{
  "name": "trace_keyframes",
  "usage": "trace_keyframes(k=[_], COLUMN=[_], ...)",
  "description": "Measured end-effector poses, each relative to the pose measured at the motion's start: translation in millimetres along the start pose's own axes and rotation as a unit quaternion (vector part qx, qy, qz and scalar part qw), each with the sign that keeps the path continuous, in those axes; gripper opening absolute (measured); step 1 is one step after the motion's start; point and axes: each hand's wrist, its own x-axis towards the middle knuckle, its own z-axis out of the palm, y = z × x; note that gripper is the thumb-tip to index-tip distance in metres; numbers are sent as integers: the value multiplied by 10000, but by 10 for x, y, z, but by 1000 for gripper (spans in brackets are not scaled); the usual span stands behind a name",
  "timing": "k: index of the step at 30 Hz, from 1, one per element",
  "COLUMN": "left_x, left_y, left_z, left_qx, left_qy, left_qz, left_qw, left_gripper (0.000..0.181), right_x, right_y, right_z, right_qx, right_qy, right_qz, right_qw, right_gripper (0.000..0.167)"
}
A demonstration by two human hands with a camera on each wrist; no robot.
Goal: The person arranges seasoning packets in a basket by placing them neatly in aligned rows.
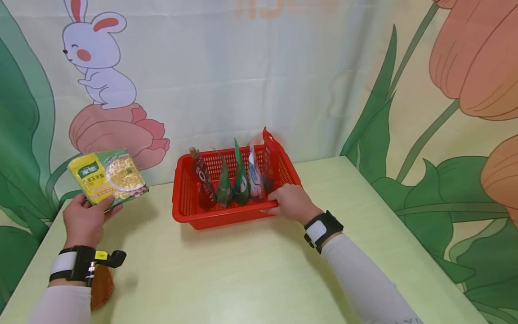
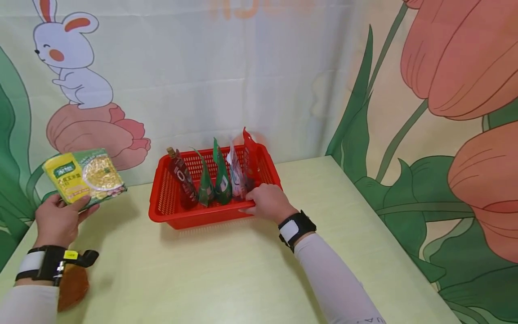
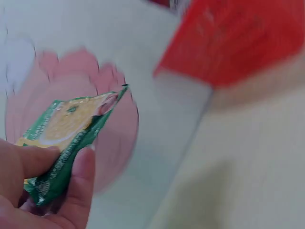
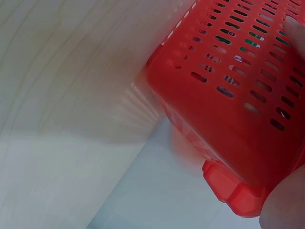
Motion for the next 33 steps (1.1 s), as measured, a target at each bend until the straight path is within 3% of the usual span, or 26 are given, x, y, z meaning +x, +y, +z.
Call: trace_keyframes(k=[4,7,9,13,16,20,26,29,31,33], left_x=[-309,-518,-645,-882,-1047,-1247,-1471,-1545,-1583,-1619], left_y=[156,215,213,157,109,37,-122,-201,-246,-282], left_z=[369,609,750,982,1135,1354,1591,1663,1707,1752], left_qx=[-397,-586,-567,-70,271,649,998,870,744,634], left_qy=[-94,-424,-750,-1396,-1839,-2318,-2819,-3006,-3097,-3183], left_qz=[681,1104,1378,1803,1826,1513,1121,964,851,748], left_qw=[9968,9913,9860,9736,9655,9587,9476,9449,9441,9429], left_gripper=[72,67,62,56,54,56,57,56,56,56], right_x=[3,6,6,6,8,4,-98,-192,-263,-344], right_y=[3,1,-7,-21,-24,-20,0,-42,-114,-205], right_z=[-16,-16,-10,17,35,41,-8,-69,-124,-174], right_qx=[-21,-19,-6,21,-16,11,744,1608,2595,3568], right_qy=[-10,6,26,65,103,300,863,1218,1393,1404], right_qz=[68,83,67,43,-5,-95,-364,-551,-711,-886], right_qw=[10000,10000,10000,10000,9999,9995,9928,9779,9530,9193], right_gripper=[22,22,22,21,20,21,51,51,44,43])
